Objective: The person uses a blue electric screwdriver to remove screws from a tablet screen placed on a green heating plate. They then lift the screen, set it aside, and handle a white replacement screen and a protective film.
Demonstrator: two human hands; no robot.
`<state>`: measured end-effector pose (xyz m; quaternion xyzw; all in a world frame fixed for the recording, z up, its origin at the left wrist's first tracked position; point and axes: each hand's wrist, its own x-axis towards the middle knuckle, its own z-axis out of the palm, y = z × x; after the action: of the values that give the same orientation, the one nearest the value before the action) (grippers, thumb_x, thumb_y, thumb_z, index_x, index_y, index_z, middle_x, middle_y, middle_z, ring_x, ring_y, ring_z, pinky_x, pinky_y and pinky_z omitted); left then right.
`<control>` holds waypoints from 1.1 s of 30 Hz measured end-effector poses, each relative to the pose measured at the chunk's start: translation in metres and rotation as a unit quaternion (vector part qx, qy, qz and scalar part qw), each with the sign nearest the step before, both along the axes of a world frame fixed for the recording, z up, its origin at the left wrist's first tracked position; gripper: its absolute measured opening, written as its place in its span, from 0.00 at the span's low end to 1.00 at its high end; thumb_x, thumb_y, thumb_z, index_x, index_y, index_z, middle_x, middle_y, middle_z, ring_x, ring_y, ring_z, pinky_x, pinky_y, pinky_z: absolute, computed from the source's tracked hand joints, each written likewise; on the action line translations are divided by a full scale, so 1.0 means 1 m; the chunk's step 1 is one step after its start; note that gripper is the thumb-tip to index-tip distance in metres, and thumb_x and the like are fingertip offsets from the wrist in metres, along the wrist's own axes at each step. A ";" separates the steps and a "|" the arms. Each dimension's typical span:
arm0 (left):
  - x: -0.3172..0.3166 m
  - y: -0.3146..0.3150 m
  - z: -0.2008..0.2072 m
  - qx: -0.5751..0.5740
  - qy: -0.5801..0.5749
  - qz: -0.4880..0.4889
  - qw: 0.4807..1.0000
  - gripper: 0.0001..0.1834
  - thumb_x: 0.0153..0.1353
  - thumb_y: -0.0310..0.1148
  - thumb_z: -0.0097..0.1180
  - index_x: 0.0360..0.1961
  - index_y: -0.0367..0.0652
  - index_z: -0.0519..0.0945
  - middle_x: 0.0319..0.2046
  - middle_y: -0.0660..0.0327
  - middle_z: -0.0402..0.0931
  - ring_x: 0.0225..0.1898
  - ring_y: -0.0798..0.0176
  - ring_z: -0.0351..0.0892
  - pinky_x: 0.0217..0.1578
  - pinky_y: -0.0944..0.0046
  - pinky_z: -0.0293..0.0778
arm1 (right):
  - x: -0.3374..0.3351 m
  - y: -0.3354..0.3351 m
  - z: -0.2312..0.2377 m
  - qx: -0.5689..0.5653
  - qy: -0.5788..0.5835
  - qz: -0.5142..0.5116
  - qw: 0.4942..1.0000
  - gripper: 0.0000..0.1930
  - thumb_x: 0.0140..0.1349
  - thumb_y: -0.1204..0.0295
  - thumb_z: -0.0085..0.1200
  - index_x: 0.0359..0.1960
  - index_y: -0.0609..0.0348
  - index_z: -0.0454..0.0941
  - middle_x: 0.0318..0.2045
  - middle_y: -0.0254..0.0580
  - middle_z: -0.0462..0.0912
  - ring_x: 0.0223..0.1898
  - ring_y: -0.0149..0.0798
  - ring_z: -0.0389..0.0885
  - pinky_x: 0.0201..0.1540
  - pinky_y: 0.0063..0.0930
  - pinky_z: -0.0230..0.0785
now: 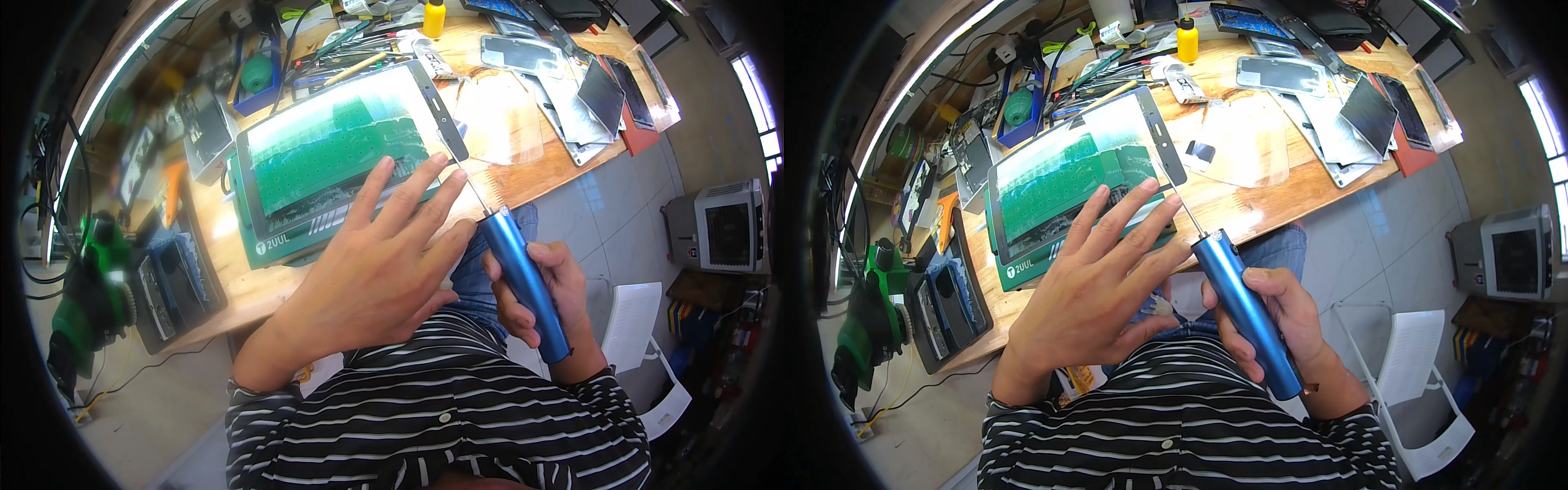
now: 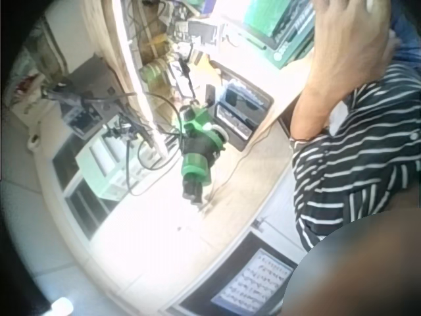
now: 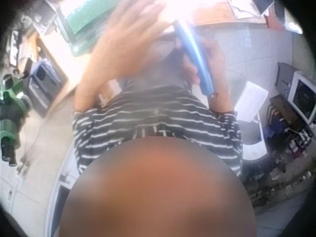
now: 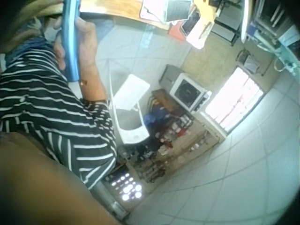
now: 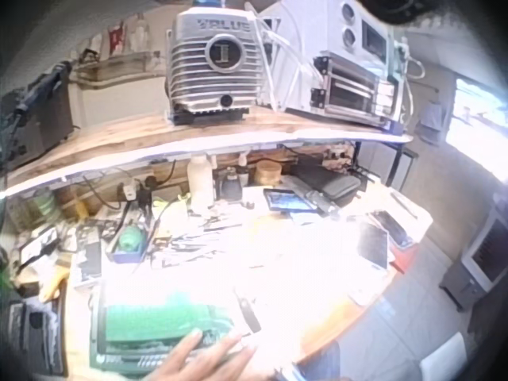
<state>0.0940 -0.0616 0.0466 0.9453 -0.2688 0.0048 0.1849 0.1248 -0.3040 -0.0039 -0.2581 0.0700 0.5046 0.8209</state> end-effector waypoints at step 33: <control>-0.121 0.007 -0.027 -0.112 0.236 -0.198 0.945 0.07 0.61 0.34 0.59 0.34 0.43 0.76 0.27 0.60 0.73 0.32 0.53 0.78 0.33 0.55 0.76 | -0.015 -0.062 0.014 -0.087 -0.504 0.562 0.650 0.19 0.75 0.57 0.49 0.55 0.58 0.74 0.18 0.40 0.80 0.20 0.40 0.82 0.25 0.33 0.70</control>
<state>-0.0270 -0.0545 0.0194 0.8204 -0.3969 -0.2248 0.3449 0.1097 -0.3658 0.0101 -0.5330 -0.4689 0.6536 0.2624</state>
